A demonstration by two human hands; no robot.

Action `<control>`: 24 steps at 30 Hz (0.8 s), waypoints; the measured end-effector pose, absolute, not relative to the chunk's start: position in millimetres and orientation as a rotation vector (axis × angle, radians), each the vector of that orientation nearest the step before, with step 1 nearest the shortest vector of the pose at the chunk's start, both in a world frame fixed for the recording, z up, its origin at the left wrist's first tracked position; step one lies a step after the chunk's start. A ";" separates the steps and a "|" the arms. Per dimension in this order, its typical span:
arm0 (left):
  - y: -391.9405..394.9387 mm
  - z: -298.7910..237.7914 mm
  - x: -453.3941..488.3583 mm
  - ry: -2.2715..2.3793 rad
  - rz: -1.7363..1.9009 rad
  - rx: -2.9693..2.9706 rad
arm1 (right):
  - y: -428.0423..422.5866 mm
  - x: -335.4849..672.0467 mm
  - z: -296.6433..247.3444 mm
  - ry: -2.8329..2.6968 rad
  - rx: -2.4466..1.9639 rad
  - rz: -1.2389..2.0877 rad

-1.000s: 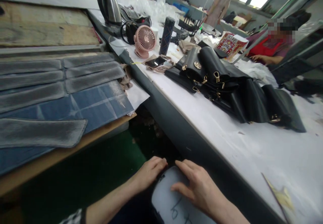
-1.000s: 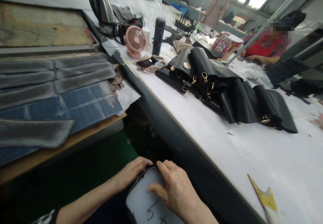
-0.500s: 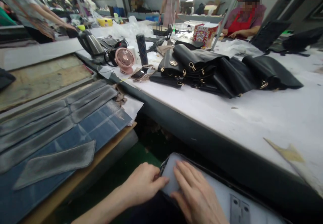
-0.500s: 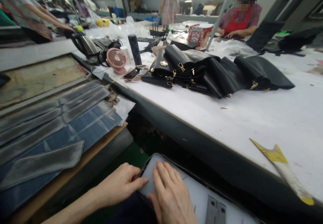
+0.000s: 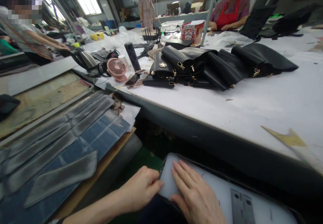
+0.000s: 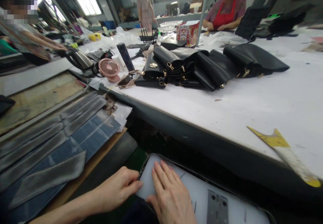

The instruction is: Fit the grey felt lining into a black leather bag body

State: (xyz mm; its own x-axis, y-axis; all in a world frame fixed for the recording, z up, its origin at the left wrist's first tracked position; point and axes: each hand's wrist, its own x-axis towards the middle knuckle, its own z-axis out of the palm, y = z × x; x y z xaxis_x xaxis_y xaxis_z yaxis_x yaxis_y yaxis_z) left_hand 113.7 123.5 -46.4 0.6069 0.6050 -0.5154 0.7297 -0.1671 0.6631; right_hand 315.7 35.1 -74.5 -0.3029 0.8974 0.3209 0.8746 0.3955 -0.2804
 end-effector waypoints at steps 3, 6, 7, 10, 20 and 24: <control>128.4 -46.3 113.8 1.066 -0.172 1.804 | 37.7 317.2 -76.1 -2.254 -1.483 0.022; 129.9 -49.4 110.7 1.071 -0.237 1.615 | 39.9 317.3 -75.8 -2.264 -1.448 -0.039; 128.4 -52.4 109.0 1.079 -0.251 1.531 | 40.4 317.1 -75.5 -2.266 -1.441 -0.059; 119.4 -67.4 103.6 1.089 -0.223 1.314 | 41.1 316.7 -74.4 -2.270 -1.443 -0.091; 104.9 -59.3 105.3 1.274 -0.126 1.366 | 37.8 314.0 -72.0 -2.263 -1.490 0.029; 101.8 -47.7 110.9 1.322 -0.228 1.536 | 32.8 312.4 -70.7 -2.247 -1.523 0.081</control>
